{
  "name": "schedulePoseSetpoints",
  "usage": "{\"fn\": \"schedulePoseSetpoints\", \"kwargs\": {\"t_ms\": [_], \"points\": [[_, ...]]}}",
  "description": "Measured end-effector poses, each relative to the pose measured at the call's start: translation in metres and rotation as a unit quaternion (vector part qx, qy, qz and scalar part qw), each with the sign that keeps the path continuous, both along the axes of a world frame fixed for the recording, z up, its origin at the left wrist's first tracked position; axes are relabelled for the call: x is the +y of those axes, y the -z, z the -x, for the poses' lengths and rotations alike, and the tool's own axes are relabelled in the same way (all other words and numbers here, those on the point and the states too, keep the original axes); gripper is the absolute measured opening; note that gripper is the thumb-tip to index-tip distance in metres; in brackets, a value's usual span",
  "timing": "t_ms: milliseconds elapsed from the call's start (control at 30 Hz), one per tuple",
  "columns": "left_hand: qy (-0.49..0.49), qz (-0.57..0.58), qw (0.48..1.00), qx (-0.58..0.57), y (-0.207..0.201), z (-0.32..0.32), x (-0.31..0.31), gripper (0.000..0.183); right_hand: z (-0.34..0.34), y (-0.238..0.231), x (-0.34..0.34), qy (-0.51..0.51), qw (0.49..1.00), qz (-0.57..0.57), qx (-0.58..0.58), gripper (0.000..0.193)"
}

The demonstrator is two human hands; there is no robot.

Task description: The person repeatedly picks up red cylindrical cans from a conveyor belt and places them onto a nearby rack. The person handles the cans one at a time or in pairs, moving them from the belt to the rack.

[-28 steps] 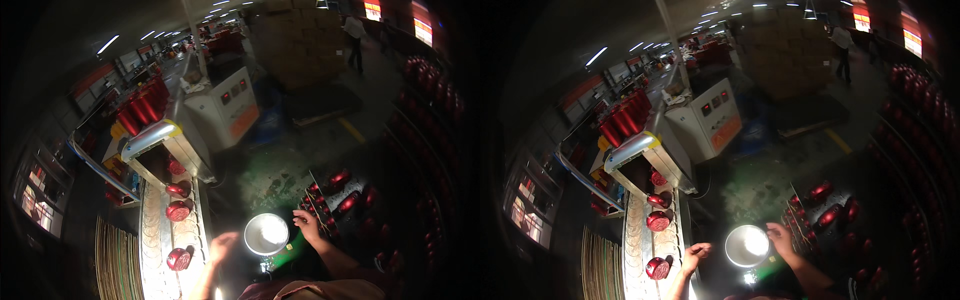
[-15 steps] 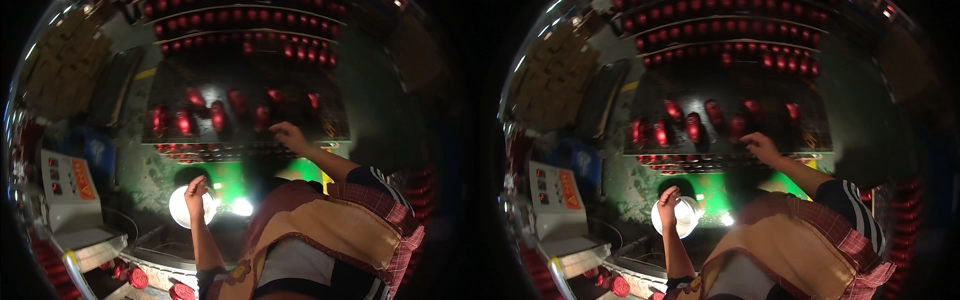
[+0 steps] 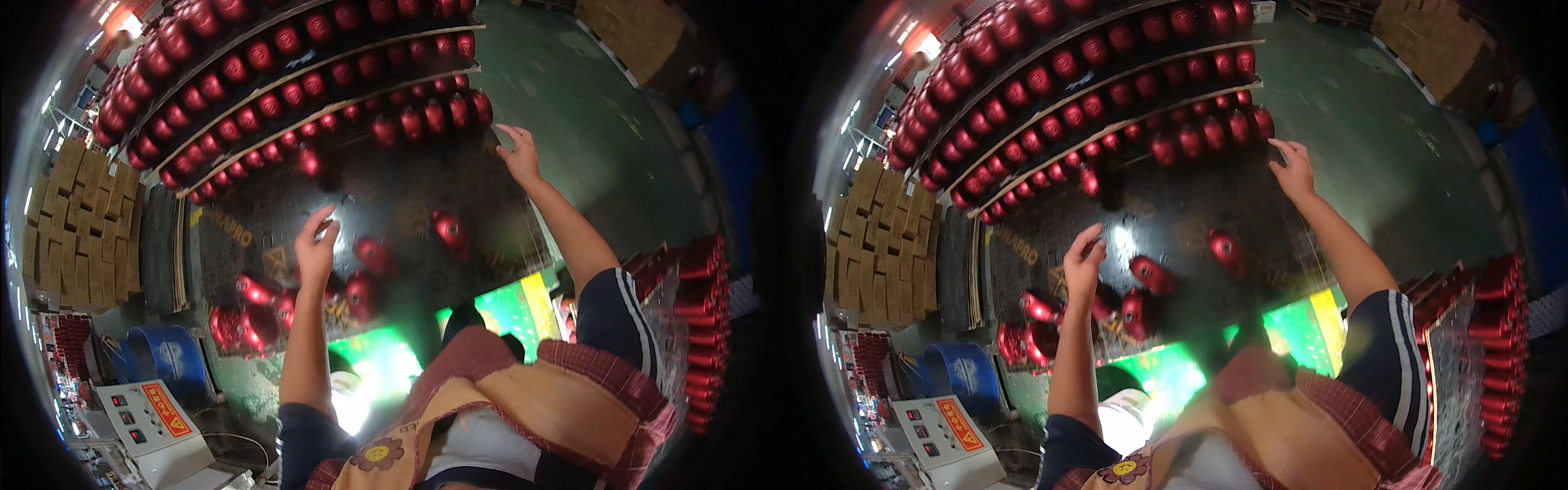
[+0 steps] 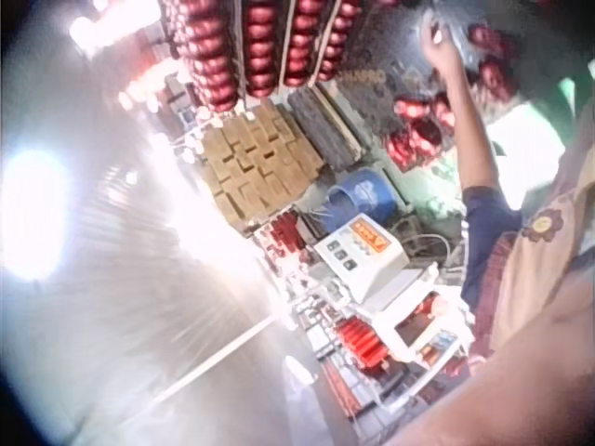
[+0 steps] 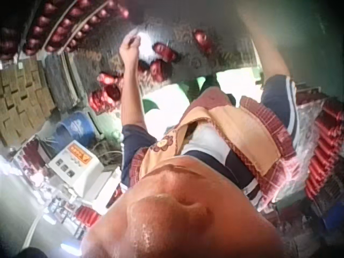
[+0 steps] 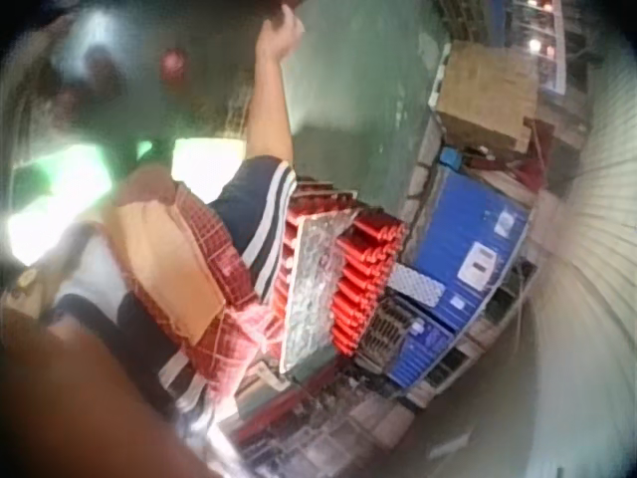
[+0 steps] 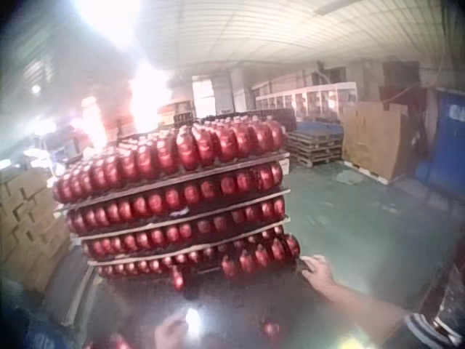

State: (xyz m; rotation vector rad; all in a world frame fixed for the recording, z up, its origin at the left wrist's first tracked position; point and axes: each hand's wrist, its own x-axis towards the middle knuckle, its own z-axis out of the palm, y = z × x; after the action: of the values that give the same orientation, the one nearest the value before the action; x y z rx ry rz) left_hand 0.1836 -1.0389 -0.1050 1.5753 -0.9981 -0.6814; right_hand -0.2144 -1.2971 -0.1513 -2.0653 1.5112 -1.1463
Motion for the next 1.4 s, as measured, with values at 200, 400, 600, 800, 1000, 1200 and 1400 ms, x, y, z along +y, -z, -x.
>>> {"fn": "schedulePoseSetpoints", "kwargs": {"t_ms": [200,400,600,800,1000,1200,1400], "points": [[0.03,-0.06,0.945,-0.32,0.07,0.032,-0.26,0.053,-0.047,0.071,-0.19,0.109,0.979,-0.08,0.154,0.065],[-0.046,-0.166,0.921,-0.35,0.13,0.056,-0.344,0.068,-0.059,0.118,-0.24,0.07,0.979,-0.106,0.157,0.064],[-0.06,-0.12,0.942,-0.309,0.137,0.049,-0.333,0.063,-0.037,0.134,-0.236,0.034,0.996,-0.043,0.067,0.059],[-0.034,0.037,0.979,-0.198,0.066,0.0,-0.219,0.06,0.043,0.069,-0.193,-0.026,0.993,-0.054,-0.104,0.051],[-0.133,0.157,0.968,0.144,-0.027,0.012,0.042,0.072,0.043,-0.025,-0.047,-0.171,0.883,-0.235,-0.368,0.064],[-0.359,0.263,0.839,0.313,-0.031,0.102,0.326,0.059,-0.116,-0.038,0.195,-0.387,0.653,-0.426,-0.492,0.068],[-0.462,0.441,0.657,0.401,0.031,0.135,0.532,0.051,-0.259,-0.053,0.451,-0.498,0.323,-0.653,-0.471,0.053]]}}
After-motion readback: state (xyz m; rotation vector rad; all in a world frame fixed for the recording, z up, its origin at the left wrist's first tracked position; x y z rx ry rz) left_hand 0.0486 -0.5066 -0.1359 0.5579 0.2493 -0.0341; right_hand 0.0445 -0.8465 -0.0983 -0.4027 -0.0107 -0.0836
